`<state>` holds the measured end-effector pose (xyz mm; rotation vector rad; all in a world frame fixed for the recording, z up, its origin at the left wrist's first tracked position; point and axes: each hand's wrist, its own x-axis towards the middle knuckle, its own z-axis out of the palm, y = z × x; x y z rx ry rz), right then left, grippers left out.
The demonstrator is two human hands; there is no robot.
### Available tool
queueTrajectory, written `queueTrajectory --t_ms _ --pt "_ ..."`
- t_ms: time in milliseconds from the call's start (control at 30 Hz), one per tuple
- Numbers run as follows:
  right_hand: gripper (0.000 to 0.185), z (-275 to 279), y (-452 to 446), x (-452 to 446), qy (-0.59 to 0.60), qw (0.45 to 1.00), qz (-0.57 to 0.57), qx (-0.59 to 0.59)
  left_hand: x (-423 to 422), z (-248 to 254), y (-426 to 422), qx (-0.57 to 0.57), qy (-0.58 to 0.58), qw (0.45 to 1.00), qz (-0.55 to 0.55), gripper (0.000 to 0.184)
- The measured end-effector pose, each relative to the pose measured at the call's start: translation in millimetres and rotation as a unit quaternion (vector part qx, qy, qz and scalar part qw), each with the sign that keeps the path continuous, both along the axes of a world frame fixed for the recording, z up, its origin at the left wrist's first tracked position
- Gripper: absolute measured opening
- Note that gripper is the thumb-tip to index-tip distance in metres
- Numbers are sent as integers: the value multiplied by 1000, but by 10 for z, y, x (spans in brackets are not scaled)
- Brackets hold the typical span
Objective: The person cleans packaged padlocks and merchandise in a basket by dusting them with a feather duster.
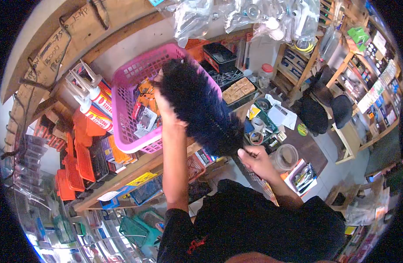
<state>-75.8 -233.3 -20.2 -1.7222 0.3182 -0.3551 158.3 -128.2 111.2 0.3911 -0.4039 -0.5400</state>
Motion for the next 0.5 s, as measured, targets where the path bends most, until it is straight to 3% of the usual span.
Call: queueTrajectory --t_ms 67,100,200,233,267,300,400,433,500 --pt "42 -18 2 38 -14 998 -37 48 -112 35 7 30 17 999 32 39" --pt "42 57 -8 64 10 995 -49 87 -57 52 -11 50 25 998 -4 40" --pt "41 58 73 102 16 996 -19 84 77 -44 -51 67 -9 997 39 42" --pt "40 113 133 95 61 992 2 109 125 -124 -2 -6 -64 996 -57 45" --pt "38 83 168 97 29 996 36 81 138 -196 56 -79 -119 978 -153 48" --pt "39 115 202 115 30 995 21 89 -44 -80 43 -9 -2 1000 1 45" --pt "36 43 148 162 11 987 -26 155 -186 172 11 116 31 990 76 46" --pt "37 51 146 159 33 974 -28 222 23 -2 -16 127 -12 990 59 46" --pt "38 137 302 154 41 985 3 166 -30 40 14 126 -1 991 54 47"
